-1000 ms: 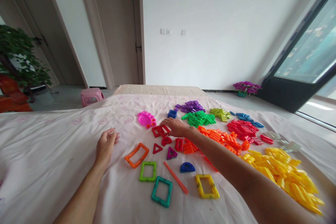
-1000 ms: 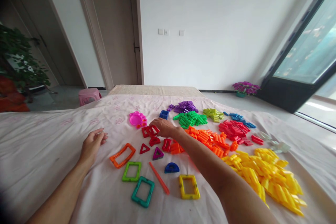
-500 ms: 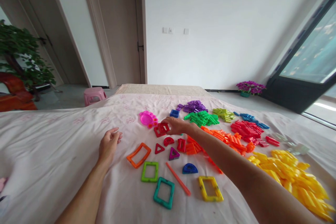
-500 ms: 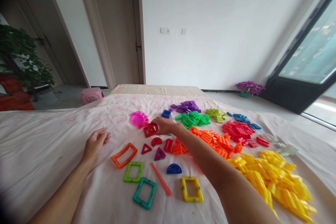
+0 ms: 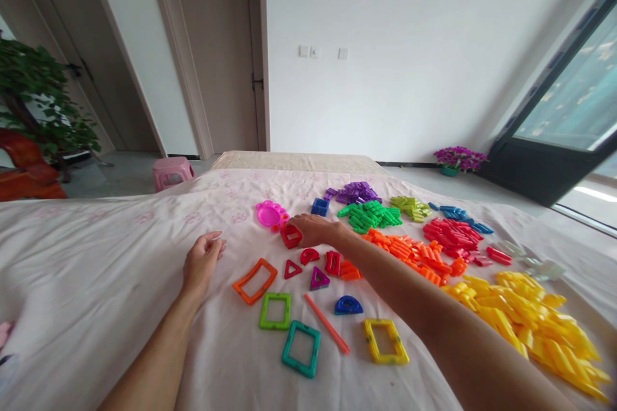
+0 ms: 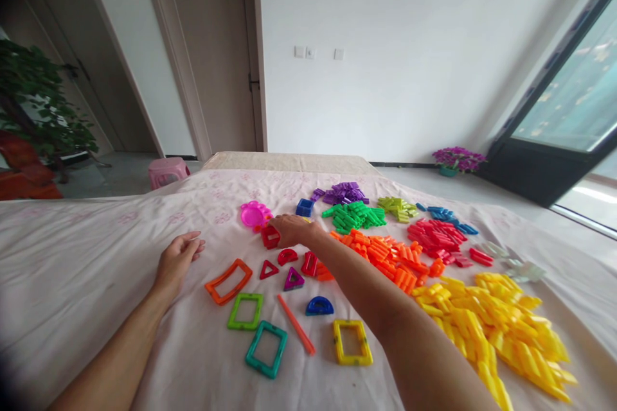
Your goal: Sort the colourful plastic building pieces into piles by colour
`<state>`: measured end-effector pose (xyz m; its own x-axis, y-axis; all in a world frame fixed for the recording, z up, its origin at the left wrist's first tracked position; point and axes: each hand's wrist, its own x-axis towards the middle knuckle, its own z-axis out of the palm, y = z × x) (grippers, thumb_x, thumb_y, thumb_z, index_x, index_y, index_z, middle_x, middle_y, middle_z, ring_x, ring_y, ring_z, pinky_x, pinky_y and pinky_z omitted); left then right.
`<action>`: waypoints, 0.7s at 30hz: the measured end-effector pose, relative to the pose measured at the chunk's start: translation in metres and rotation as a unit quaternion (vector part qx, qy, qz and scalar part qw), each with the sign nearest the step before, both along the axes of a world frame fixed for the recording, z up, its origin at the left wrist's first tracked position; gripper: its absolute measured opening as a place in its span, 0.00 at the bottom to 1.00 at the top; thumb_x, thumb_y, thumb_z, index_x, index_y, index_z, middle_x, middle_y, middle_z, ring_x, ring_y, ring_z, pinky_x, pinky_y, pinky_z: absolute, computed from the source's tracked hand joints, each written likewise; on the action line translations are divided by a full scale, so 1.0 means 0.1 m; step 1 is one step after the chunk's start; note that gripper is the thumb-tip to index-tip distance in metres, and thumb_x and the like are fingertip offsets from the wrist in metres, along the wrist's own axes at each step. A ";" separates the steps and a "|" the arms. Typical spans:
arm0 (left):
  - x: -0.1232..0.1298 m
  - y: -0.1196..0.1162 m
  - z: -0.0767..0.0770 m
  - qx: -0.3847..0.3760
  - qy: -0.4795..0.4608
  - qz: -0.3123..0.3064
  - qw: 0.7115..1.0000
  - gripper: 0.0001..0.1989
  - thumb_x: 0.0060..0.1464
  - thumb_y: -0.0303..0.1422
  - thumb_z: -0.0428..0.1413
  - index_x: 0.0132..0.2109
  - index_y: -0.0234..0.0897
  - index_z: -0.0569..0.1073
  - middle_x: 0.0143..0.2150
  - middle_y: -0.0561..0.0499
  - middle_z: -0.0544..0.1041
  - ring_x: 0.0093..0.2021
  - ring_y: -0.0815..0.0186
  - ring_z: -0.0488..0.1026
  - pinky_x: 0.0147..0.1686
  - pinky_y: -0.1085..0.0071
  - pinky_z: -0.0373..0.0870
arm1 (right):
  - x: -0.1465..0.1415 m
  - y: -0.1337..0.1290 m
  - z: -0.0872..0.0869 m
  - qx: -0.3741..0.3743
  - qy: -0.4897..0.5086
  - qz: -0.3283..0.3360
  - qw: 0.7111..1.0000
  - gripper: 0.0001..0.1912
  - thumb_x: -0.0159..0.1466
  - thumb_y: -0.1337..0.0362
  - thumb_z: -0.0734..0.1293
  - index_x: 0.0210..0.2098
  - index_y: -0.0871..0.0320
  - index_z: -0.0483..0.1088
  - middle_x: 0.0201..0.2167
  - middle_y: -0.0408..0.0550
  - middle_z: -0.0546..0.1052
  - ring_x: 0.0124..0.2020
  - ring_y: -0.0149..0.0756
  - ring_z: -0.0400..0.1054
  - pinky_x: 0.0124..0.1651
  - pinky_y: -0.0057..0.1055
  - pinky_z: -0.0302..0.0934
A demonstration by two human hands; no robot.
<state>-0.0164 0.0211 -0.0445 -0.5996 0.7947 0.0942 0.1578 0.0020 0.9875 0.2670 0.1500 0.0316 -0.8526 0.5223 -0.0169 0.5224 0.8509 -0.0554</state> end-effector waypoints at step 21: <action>0.04 -0.01 0.05 -0.016 0.037 0.004 0.999 0.21 0.46 0.38 0.57 0.48 0.36 0.75 0.37 0.45 0.79 0.38 0.61 0.76 0.39 0.67 0.72 | 0.04 -1.11 0.32 -0.047 0.049 -0.125 0.990 0.11 0.60 0.59 0.68 0.41 0.55 0.76 0.40 0.51 0.78 0.44 0.43 0.71 0.42 0.32 0.61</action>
<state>-0.0123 0.0202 -0.0400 -0.5988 0.7929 0.1133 0.2306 0.0352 0.9724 0.2709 0.0390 0.0637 -0.6972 0.7168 0.0017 0.7037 0.6849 -0.1889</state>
